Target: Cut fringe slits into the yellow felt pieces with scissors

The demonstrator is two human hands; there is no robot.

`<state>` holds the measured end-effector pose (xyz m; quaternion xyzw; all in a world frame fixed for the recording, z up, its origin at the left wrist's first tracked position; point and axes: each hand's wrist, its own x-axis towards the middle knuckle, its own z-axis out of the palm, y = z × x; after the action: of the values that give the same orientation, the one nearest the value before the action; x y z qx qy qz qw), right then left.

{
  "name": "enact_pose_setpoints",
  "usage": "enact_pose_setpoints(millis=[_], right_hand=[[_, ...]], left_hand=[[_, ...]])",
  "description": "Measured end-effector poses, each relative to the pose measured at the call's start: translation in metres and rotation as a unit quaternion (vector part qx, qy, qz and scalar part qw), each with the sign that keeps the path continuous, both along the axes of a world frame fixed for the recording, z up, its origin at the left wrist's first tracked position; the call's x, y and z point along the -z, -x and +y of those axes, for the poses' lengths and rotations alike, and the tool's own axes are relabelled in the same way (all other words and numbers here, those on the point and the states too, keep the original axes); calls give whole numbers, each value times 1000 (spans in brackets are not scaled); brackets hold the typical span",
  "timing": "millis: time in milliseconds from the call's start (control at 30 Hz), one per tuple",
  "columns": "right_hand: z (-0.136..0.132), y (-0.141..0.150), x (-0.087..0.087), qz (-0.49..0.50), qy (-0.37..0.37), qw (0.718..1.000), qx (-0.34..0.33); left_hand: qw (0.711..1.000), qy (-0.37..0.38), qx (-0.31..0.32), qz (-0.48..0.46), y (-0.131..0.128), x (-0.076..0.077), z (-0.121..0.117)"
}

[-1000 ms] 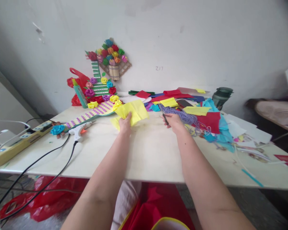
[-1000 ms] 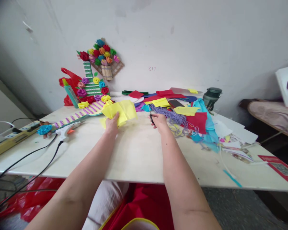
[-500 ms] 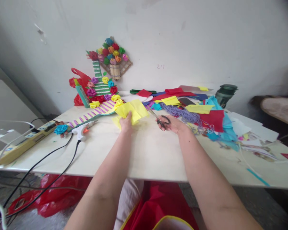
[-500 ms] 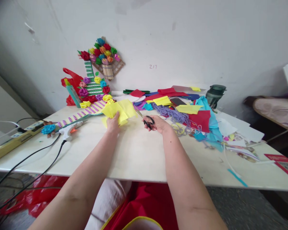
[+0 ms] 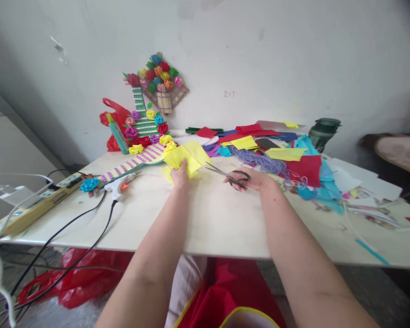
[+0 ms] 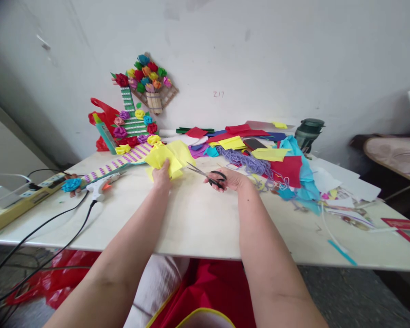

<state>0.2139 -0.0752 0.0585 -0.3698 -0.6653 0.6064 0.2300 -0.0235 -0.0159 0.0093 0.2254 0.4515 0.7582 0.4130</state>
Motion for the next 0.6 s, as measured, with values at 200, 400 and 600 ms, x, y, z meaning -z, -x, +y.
enact_pose_setpoints(millis=[200, 400, 600], right_hand=[[1, 12, 6, -7, 30, 999, 15], [1, 26, 12, 19, 8, 1000, 7], [-1, 35, 12, 47, 6, 999, 13]], left_hand=[[1000, -16, -2, 18, -2, 3, 1], [999, -26, -3, 19, -5, 2, 0], [1000, -19, 0, 8, -10, -6, -7]])
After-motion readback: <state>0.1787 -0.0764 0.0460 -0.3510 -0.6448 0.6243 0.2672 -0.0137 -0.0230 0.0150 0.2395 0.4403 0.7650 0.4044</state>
